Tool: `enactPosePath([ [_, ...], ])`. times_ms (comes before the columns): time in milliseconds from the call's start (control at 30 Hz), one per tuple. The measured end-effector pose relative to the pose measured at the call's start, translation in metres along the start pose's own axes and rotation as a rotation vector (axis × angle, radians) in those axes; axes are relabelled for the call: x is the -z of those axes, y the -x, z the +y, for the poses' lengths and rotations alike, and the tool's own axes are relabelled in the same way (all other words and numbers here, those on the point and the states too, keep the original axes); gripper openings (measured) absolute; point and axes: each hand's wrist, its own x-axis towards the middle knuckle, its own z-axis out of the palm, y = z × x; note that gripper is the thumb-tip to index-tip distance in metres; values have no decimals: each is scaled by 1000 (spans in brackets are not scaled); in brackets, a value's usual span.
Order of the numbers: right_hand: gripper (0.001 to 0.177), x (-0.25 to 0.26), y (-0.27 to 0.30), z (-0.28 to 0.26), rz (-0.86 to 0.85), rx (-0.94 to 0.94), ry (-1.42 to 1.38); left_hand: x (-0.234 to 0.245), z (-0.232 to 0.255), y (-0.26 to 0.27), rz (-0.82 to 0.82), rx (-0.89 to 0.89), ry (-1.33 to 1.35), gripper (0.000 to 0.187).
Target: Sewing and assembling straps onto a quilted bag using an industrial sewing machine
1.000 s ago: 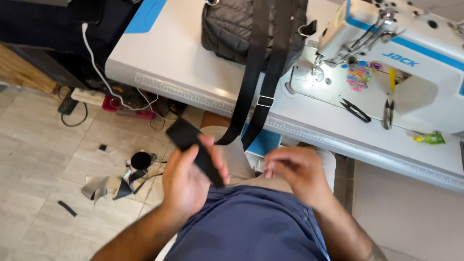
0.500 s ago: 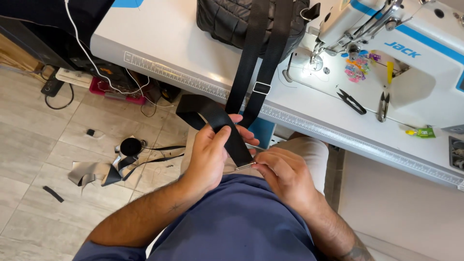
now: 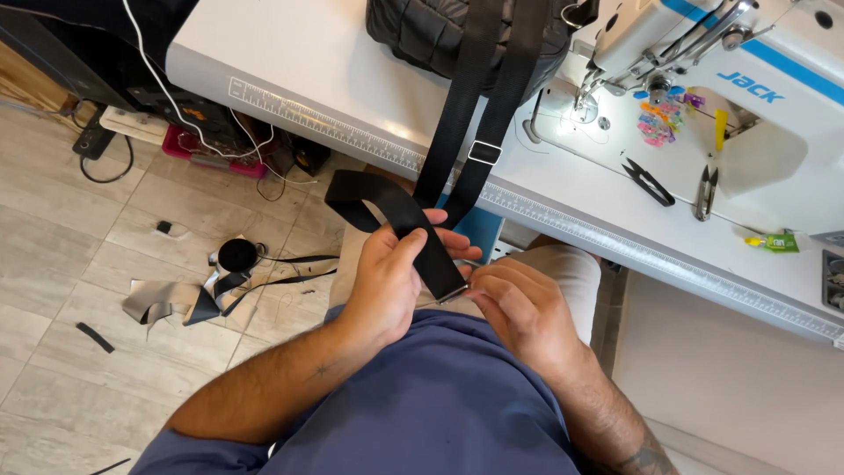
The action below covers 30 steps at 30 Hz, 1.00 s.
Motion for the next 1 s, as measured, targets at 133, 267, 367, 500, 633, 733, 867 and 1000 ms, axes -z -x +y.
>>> enactPosePath([
  [133,13,-9,11,1,100,-198,-93,-3,-2,1,19,41,70,32],
  [267,18,-24,35,7,297,-455,-507,-10,-4,12,49,96,203,32],
  [367,18,-39,51,9,372,-599,-821,1,-20,7,60,93,240,31],
  [500,16,-50,49,2,480,-598,-961,3,-23,8,70,93,248,31],
  [633,10,-44,45,-6,463,-609,-948,4,-25,10,55,21,162,31],
  [733,13,-40,48,-3,446,-618,-830,0,-29,15,26,-27,107,31],
  [867,11,-33,60,5,434,-670,-689,19,-29,15,-124,-198,-306,40],
  [1000,11,-12,69,10,392,-637,-582,41,-3,21,-415,-460,-1408,55],
])
